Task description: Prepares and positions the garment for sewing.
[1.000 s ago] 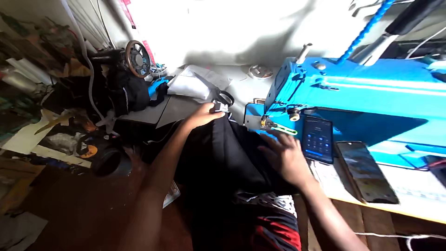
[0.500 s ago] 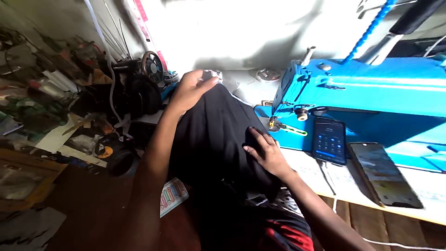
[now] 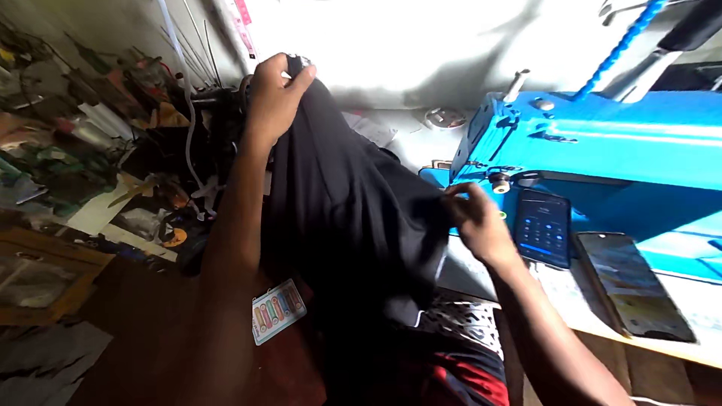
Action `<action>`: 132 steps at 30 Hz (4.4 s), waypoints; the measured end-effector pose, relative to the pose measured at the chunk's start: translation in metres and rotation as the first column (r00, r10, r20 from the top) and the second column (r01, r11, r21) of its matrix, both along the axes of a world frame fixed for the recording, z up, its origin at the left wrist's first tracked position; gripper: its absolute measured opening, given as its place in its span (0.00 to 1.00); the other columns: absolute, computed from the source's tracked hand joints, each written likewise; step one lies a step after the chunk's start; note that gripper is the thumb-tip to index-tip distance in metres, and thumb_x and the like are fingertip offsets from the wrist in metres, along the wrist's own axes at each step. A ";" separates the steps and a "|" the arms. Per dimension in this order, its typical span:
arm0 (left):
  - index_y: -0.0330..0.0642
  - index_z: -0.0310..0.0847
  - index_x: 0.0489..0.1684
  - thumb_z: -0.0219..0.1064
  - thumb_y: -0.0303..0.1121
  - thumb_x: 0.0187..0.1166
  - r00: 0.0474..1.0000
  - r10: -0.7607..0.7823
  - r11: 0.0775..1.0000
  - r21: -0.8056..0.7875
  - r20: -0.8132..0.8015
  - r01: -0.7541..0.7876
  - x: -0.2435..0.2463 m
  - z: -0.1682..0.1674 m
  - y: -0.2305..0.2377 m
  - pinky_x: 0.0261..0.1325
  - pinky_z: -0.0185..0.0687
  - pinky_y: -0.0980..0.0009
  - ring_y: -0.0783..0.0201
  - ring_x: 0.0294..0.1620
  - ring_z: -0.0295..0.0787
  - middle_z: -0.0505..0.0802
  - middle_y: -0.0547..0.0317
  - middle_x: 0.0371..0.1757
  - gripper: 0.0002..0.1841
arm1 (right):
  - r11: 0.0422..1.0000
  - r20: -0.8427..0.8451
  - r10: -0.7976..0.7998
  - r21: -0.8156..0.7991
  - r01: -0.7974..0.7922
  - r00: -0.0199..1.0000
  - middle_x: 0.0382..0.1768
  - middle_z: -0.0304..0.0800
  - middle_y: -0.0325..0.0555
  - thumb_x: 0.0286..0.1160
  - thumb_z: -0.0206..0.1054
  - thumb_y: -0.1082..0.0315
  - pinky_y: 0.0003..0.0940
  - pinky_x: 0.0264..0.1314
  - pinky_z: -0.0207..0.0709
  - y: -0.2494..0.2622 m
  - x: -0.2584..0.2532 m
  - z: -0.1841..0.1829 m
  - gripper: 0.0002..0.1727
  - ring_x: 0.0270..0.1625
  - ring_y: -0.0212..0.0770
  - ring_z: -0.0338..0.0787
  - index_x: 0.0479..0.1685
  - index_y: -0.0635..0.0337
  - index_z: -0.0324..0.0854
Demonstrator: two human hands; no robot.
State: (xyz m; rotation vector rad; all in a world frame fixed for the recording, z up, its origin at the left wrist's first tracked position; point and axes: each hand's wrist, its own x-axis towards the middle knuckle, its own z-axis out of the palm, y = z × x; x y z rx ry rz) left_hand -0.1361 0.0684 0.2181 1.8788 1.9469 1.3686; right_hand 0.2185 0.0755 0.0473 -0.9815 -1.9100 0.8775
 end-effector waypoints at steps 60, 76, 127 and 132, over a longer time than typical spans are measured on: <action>0.56 0.61 0.92 0.55 0.64 0.83 0.929 0.030 0.851 -0.478 -0.369 -0.217 0.084 -0.232 -0.074 0.85 0.27 0.22 0.33 0.96 0.39 0.55 0.39 0.95 0.39 | 0.950 0.601 -0.032 0.267 -0.163 0.799 0.76 0.81 0.59 0.78 0.70 0.55 0.64 0.67 0.76 -0.057 -0.020 -0.042 0.26 0.74 0.65 0.82 0.77 0.46 0.82; 0.40 0.93 0.52 0.70 0.52 0.77 0.938 -0.127 0.965 -0.261 -0.322 0.041 0.034 -0.222 -0.047 0.81 0.58 0.30 0.34 0.82 0.71 0.80 0.35 0.78 0.23 | 0.965 0.601 -0.191 -0.028 0.260 0.776 0.44 0.94 0.62 0.84 0.64 0.55 0.73 0.50 0.79 -0.032 0.043 -0.034 0.19 0.48 0.68 0.93 0.57 0.60 0.90; 0.43 0.94 0.28 0.78 0.50 0.71 0.964 -0.251 0.957 -0.176 -0.091 0.233 0.215 -0.226 0.043 0.61 0.75 0.46 0.49 0.58 0.85 0.91 0.50 0.50 0.18 | 0.843 0.461 -0.476 0.483 0.238 0.749 0.57 0.94 0.54 0.78 0.58 0.70 0.65 0.62 0.75 -0.018 0.017 -0.077 0.17 0.58 0.63 0.90 0.53 0.60 0.93; 0.46 0.96 0.35 0.80 0.44 0.69 0.981 -0.191 0.908 -0.384 -0.030 0.165 0.235 -0.219 0.048 0.66 0.69 0.43 0.45 0.67 0.78 0.89 0.50 0.59 0.12 | 0.846 0.451 -0.480 0.465 0.261 0.752 0.57 0.94 0.54 0.77 0.59 0.69 0.65 0.63 0.74 -0.019 0.016 -0.078 0.17 0.59 0.64 0.90 0.51 0.60 0.94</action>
